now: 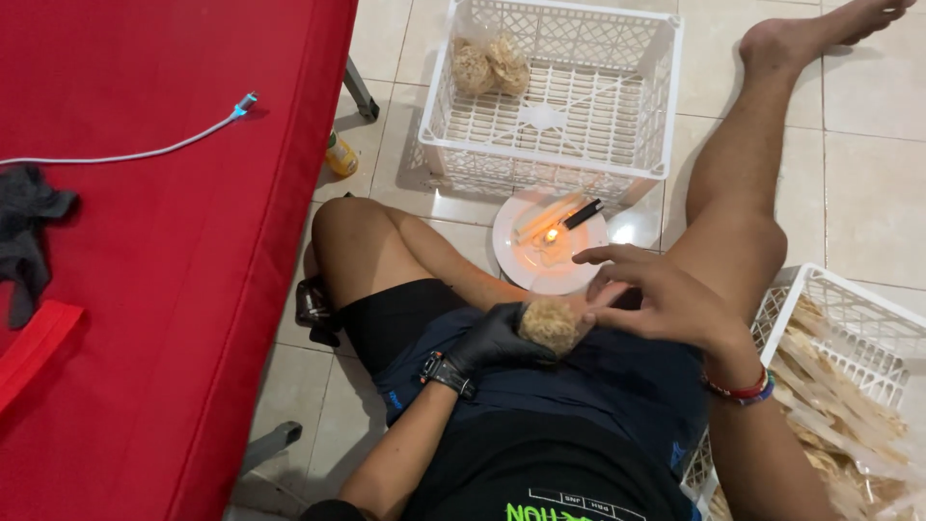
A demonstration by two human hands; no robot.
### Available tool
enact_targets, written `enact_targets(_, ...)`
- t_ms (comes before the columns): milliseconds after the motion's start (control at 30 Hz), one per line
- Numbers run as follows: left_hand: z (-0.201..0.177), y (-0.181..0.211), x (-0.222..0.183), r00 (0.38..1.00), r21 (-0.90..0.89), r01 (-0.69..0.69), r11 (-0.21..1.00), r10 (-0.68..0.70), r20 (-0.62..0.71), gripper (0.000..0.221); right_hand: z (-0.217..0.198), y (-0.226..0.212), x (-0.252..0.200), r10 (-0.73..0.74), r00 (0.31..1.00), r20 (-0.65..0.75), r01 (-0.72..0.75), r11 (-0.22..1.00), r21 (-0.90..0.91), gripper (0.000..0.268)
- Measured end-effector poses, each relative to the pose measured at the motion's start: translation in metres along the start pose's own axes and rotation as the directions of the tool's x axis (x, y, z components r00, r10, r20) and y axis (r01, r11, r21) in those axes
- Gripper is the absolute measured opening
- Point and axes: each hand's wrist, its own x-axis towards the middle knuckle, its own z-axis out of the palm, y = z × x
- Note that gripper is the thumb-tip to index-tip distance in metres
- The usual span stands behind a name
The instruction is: Sealing plastic bags of food items using a candle flame as a heat source
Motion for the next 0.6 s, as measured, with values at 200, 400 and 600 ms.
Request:
enact_targets(200,0.002,-0.020,0.002,0.999,0.080,-0.005,0.997,0.001,0.053,0.064,0.003,0.012,0.024,0.006,1.000,-0.023,-0.007,1.000,-0.011,0.045)
enact_targets(400,0.002,-0.021,0.000,1.000,0.048,0.026,0.999,-0.027,0.010,0.064,0.025,0.012,0.071,0.059,0.915,0.398,0.047,0.967,-0.250,0.010)
enact_targets(600,0.004,-0.022,0.003,0.998,0.020,0.060,0.998,-0.060,0.001,0.064,0.015,-0.007,0.072,0.082,0.916,0.392,0.063,0.937,-0.344,0.018)
